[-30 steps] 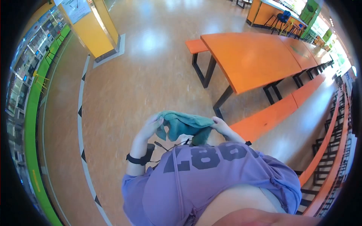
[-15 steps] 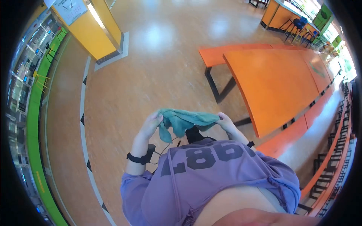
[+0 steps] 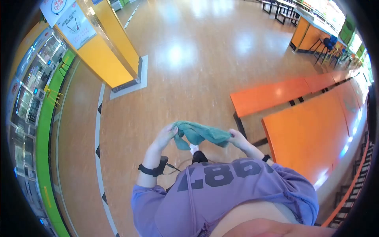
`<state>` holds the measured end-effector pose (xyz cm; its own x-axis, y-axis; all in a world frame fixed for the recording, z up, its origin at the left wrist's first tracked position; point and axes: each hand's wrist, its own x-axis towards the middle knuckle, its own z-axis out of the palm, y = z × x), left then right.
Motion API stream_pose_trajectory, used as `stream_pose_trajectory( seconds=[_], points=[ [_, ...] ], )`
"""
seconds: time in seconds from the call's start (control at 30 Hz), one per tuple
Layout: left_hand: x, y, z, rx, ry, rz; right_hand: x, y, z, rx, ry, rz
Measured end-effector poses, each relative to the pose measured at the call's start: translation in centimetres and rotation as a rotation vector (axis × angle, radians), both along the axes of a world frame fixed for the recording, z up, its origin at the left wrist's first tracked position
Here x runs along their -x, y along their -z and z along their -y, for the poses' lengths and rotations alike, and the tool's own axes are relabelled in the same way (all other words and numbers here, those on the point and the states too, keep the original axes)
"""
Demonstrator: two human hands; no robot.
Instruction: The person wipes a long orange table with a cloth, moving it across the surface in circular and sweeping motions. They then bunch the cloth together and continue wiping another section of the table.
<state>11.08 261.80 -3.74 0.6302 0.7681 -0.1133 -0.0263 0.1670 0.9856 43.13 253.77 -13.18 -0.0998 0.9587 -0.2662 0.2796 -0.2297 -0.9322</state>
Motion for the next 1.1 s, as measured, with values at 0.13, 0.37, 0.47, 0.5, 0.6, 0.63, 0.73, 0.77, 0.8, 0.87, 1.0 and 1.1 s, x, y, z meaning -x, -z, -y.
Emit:
stream_pose_trajectory(
  seconds=[0.13, 0.37, 0.47, 0.5, 0.6, 0.63, 0.73, 0.77, 0.8, 0.87, 1.0, 1.1],
  points=[
    [0.1, 1.6, -12.0, -0.033, 0.086, -0.111, -1.3, 3.6, -8.7, 0.102, 0.212, -0.185],
    [-5.2, -1.0, -32.9, -0.045, 0.322, -0.105, -0.7, 0.8, -26.9, 0.040, 0.353, -0.302],
    [-8.9, -0.7, -40.1, -0.019, 0.370, -0.137, -1.9, -0.4, -31.6, -0.003, 0.373, -0.191],
    [-10.4, -0.7, -42.3, -0.027, 0.392, -0.142, -2.5, -0.4, -33.1, -0.004, 0.387, -0.151],
    [-15.4, 1.0, -49.0, -0.034, 0.507, -0.137, -5.6, 1.7, -36.7, -0.004, 0.530, -0.134],
    [-17.0, 1.3, -51.0, -0.035, 0.543, -0.162, -6.9, 2.3, -37.4, 0.007, 0.574, -0.129],
    [-22.5, 2.8, -56.9, -0.027, 0.619, -0.196, -11.4, 6.0, -40.8, 0.034, 0.742, -0.382],
    [-24.2, 4.0, -59.1, -0.025, 0.628, -0.181, -13.0, 6.9, -42.3, 0.044, 0.781, -0.354],
    [-26.0, 4.5, -61.4, -0.027, 0.637, -0.168, -14.4, 7.5, -44.0, 0.052, 0.819, -0.328],
    [-29.4, 4.2, -65.3, -0.006, 0.657, -0.117, -16.3, 7.8, -48.8, 0.055, 0.828, -0.250],
    [-35.3, 2.9, -72.1, 0.050, 0.707, -0.125, -19.3, 2.4, -56.8, 0.132, 0.710, 0.000],
    [-39.5, 3.3, -76.7, 0.013, 0.743, -0.166, -21.3, 1.8, -61.6, 0.043, 0.659, 0.024]
  ],
)
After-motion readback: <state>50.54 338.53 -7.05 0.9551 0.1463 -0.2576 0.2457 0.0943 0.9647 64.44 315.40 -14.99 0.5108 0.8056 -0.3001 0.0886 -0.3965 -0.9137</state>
